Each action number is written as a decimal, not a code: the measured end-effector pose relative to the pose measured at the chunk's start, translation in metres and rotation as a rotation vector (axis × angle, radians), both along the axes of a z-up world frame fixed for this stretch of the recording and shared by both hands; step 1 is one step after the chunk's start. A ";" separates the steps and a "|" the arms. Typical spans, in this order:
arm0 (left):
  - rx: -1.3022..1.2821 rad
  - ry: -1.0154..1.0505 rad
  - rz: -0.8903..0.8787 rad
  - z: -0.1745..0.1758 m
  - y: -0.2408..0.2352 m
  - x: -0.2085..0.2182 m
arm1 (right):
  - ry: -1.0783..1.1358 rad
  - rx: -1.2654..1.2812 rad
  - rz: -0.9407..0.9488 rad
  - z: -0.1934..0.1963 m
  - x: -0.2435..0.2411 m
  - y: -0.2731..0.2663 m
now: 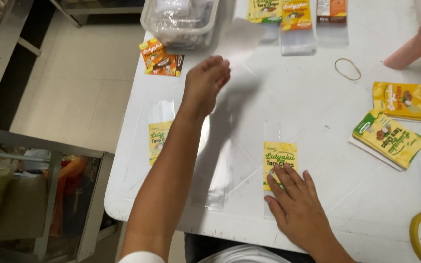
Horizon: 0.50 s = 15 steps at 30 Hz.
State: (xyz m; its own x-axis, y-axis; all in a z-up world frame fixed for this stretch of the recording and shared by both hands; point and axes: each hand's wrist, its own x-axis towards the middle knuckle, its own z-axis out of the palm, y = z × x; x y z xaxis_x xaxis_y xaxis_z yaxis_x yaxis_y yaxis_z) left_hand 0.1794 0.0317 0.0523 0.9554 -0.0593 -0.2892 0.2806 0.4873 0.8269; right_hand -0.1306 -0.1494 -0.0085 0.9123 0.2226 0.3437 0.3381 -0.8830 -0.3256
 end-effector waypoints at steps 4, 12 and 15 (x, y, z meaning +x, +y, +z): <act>0.029 0.051 0.025 0.018 -0.011 0.032 | 0.020 -0.006 -0.006 -0.002 0.000 -0.002; 0.872 -0.380 -0.386 0.001 0.003 -0.100 | 0.018 0.079 -0.015 0.007 0.002 0.002; 0.989 -0.635 -0.570 -0.025 0.009 -0.184 | 0.046 0.382 -0.019 0.013 0.001 -0.006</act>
State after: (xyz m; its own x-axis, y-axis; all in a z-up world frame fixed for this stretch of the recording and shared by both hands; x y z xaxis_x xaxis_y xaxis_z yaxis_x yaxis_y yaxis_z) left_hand -0.0046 0.0410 0.0269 0.8515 -0.5223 0.0463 -0.3250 -0.4564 0.8283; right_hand -0.1297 -0.1551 0.0045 0.9316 0.0694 0.3568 0.2999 -0.7014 -0.6466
